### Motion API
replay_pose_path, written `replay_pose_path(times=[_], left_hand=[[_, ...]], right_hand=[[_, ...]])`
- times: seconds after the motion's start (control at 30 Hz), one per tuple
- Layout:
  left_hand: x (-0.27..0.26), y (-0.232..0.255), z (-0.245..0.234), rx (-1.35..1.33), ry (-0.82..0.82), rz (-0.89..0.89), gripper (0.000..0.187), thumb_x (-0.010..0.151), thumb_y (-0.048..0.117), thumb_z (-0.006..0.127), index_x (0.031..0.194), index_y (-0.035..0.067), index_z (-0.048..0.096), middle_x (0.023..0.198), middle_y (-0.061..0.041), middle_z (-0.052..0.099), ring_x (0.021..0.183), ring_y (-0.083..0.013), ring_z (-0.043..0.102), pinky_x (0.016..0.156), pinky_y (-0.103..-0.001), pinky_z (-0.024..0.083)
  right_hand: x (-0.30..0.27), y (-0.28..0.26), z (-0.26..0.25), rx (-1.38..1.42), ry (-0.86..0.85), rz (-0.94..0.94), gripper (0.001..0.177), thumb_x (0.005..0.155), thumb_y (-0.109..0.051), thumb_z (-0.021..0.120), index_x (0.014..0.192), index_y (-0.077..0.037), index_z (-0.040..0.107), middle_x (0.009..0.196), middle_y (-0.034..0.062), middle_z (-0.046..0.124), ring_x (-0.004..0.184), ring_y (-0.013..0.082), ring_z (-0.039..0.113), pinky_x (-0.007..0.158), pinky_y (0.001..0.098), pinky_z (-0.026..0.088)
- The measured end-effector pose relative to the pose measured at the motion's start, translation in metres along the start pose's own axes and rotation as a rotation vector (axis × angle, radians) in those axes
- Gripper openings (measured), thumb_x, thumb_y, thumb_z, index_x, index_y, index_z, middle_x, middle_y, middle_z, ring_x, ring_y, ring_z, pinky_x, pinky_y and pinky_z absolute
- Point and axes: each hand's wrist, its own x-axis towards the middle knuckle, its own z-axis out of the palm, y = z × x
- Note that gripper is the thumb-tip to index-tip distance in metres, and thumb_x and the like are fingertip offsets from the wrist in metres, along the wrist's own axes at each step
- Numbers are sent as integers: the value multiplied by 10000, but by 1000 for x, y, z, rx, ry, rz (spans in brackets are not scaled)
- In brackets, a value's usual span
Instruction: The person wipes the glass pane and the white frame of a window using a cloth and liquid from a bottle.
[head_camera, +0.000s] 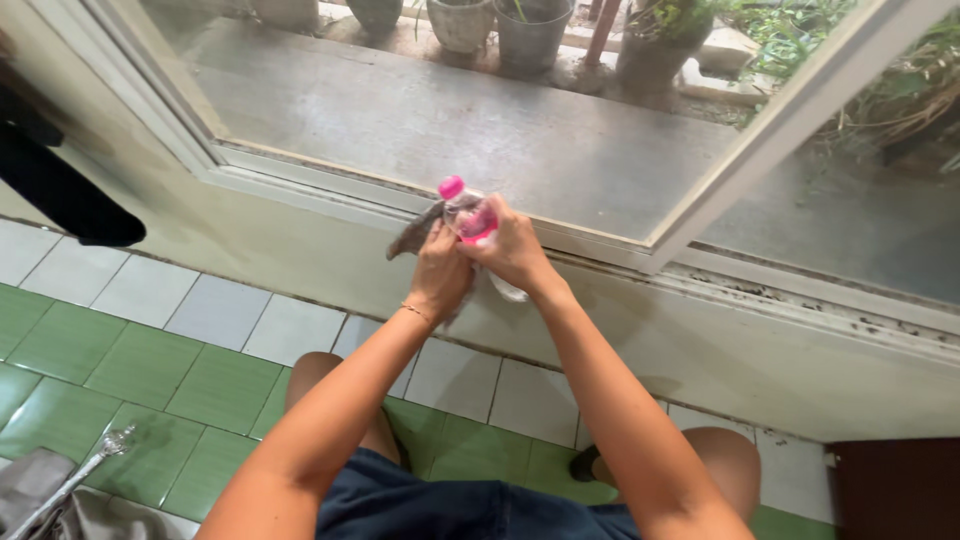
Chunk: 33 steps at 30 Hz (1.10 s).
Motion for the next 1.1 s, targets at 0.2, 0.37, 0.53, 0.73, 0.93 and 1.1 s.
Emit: replay_pose_path(times=[0.2, 0.37, 0.53, 0.73, 0.93, 1.1], left_hand=[[20, 74, 45, -268, -14, -51, 414, 899, 107, 576, 1282, -41, 632, 1285, -231, 606, 1231, -419, 570, 1112, -470, 433], [33, 118, 61, -89, -46, 176, 384, 882, 136, 613, 1217, -46, 657, 1393, -225, 563, 1227, -367, 568, 1139, -461, 417], [32, 85, 47, -62, -13, 260, 357, 848, 171, 628, 1160, 2, 671, 1374, -164, 590, 1327, -324, 553, 1196, -458, 380], [16, 36, 37, 13, 41, 256, 444, 861, 170, 619, 1276, 20, 661, 1355, -153, 611, 1334, -299, 543, 1234, -460, 329], [0, -14, 28, 141, 120, 201, 448, 915, 193, 611, 1327, 18, 628, 1373, -146, 617, 1357, -291, 545, 1254, -470, 302], [-15, -52, 22, 302, 109, 105, 454, 901, 162, 608, 1335, 28, 622, 1385, -140, 622, 1329, -269, 558, 1247, -476, 304]], right_hand=[[-49, 38, -67, -81, 97, 93, 469, 764, -292, 878, 1043, -37, 601, 953, 151, 758, 900, 253, 758, 783, 375, 590], [-81, 50, -109, -142, 155, 184, 526, 716, -328, 896, 1038, -56, 580, 980, 122, 782, 935, 248, 781, 815, 376, 609], [-74, 38, -87, -268, 167, 144, 581, 711, -323, 923, 1084, -51, 571, 997, 156, 755, 948, 323, 751, 802, 422, 589], [-49, 9, -45, -268, 101, 111, 638, 711, -273, 904, 1192, -42, 555, 1059, 184, 741, 1008, 356, 728, 829, 429, 584], [-17, -17, 0, -215, 9, 67, 659, 723, -245, 879, 1253, -36, 549, 1086, 179, 742, 1028, 330, 740, 856, 413, 590], [12, -29, 33, -179, -103, 73, 585, 756, -248, 870, 1188, -21, 549, 1054, 175, 748, 1019, 315, 757, 859, 411, 590]])
